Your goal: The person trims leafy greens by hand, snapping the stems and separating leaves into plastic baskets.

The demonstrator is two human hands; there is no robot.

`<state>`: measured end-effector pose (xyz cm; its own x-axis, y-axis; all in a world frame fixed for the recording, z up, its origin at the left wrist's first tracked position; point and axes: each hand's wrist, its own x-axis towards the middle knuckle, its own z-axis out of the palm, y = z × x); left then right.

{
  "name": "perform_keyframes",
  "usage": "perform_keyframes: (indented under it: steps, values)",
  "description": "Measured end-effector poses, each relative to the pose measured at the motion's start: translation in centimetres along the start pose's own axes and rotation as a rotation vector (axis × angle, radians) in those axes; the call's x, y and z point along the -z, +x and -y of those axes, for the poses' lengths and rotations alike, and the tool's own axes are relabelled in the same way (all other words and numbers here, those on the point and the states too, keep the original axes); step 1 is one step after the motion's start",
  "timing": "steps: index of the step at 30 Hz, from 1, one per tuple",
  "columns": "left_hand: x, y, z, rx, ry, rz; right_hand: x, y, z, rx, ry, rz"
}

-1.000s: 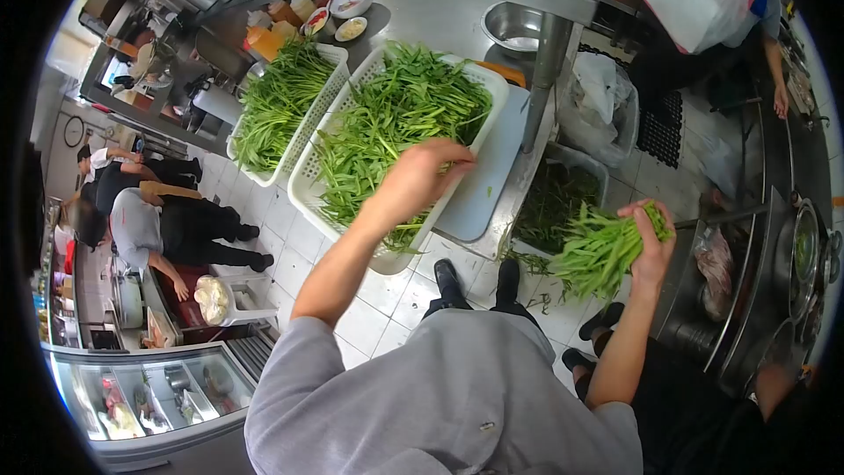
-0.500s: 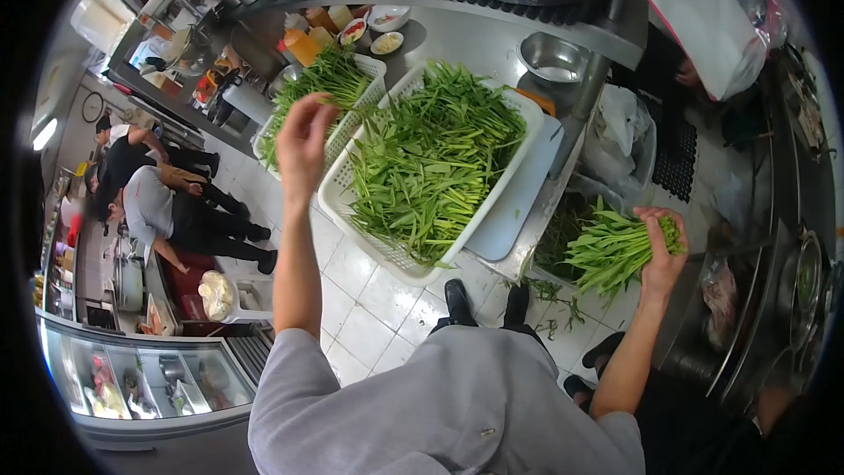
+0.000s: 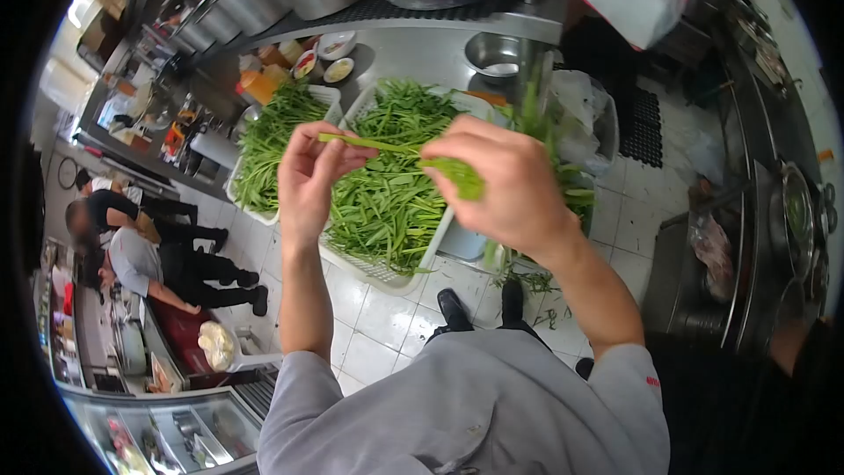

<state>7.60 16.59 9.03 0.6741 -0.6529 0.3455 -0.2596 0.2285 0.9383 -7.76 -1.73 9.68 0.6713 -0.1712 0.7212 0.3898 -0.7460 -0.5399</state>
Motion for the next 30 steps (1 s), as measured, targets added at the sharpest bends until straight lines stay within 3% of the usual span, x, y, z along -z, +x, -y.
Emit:
perform_keyframes:
  steps: [7, 10, 13, 16, 19, 23, 25, 27, 30]
  values:
    - [-4.1, -1.8, 2.4, 0.134, -0.164, 0.219, 1.0, -4.1, -2.6, -0.226, -0.128, 0.041]
    - [-0.8, -1.6, 3.7, 0.128, 0.003, 0.178, 4.0, -7.7, -5.0, -0.372, -0.102, -0.008]
    - [1.9, -0.4, 6.2, 0.105, 0.62, 0.121, 5.5, -10.7, -7.6, -0.43, -0.425, -0.004]
    - [2.0, 0.1, 10.3, 0.09, 0.792, 0.201, 6.3, -11.9, -7.5, -0.649, -0.276, -0.065]
    - [0.7, 0.4, 14.5, -0.078, 0.987, 0.309, 6.5, -12.2, -7.4, -0.721, -0.199, -0.122]
    - [0.2, 0.7, 14.8, -0.054, 1.059, 0.353, 6.9, -12.2, -7.1, -0.718, -0.129, -0.158]
    - [1.7, 2.1, 13.3, -0.056, 0.873, 0.224, 7.5, -12.5, -6.8, -0.787, -0.063, -0.184]
    - [3.2, 3.1, 9.8, -0.048, 0.758, 0.018, 7.9, -12.7, -6.9, -0.761, -0.048, -0.212]
    - [6.3, 4.5, 5.5, -0.044, 0.586, -0.119, 7.8, -11.7, -6.5, -0.666, -0.005, -0.269]
